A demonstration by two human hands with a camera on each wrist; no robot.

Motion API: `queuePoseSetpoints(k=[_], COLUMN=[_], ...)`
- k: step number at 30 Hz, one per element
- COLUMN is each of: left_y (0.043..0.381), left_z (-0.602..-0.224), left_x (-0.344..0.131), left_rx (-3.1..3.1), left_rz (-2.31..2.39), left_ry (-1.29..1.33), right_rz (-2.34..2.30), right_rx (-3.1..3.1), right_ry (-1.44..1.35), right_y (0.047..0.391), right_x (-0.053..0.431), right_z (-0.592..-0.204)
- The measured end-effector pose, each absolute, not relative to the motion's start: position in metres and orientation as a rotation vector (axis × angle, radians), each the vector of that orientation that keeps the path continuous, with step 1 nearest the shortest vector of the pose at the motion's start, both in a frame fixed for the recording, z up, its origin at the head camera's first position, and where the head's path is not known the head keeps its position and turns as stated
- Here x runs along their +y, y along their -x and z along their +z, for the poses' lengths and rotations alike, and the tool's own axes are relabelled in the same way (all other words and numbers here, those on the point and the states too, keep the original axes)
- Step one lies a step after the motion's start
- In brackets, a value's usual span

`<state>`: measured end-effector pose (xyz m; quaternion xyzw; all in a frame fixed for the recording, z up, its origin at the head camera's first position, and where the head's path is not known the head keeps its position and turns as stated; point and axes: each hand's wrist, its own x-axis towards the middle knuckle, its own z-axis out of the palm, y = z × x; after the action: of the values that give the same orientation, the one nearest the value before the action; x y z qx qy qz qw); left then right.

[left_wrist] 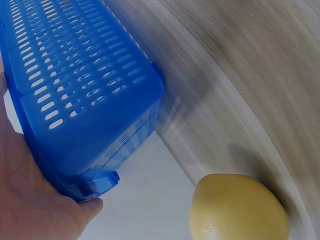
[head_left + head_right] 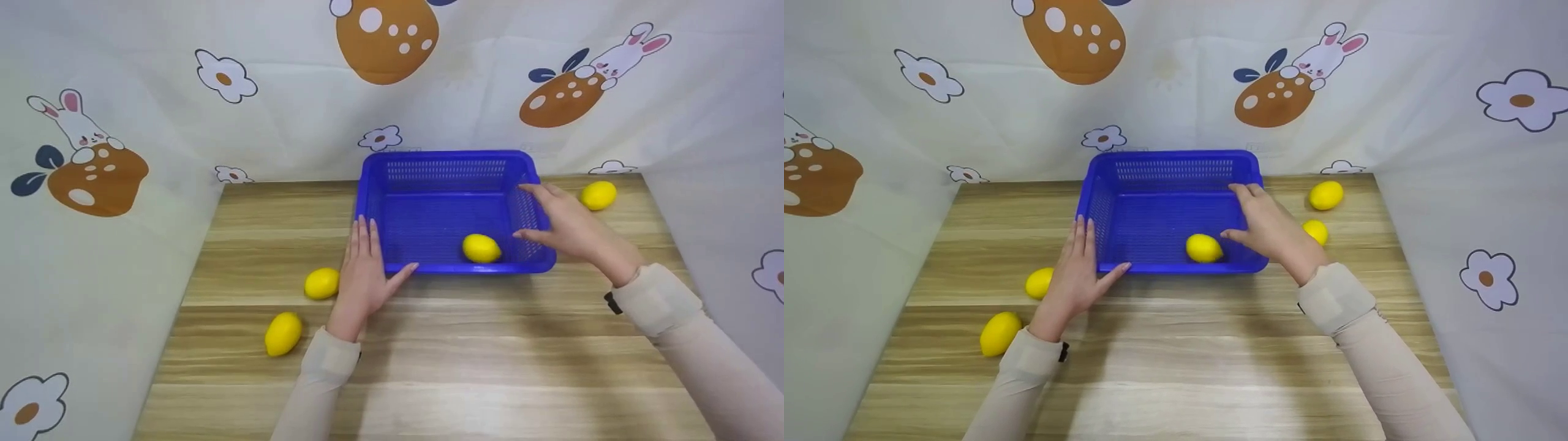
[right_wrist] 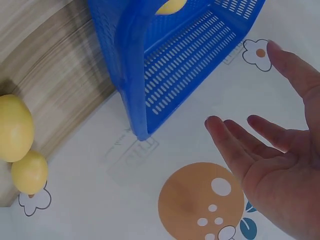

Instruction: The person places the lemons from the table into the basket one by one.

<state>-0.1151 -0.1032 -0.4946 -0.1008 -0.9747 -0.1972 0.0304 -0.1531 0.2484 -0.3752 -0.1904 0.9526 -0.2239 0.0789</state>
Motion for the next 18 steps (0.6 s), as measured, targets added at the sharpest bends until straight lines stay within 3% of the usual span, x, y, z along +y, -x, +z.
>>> queuePoseSetpoints(k=[18], left_y=[0.1154], left_z=[-0.4951], left_x=[-0.1033], left_rx=[-2.998], left_rz=[-0.627], left_ry=[0.305], right_rz=[-0.740], right_rx=[2.866], right_ry=[0.531], right_y=[0.1430], right_x=[0.2589], right_z=[-0.3806])
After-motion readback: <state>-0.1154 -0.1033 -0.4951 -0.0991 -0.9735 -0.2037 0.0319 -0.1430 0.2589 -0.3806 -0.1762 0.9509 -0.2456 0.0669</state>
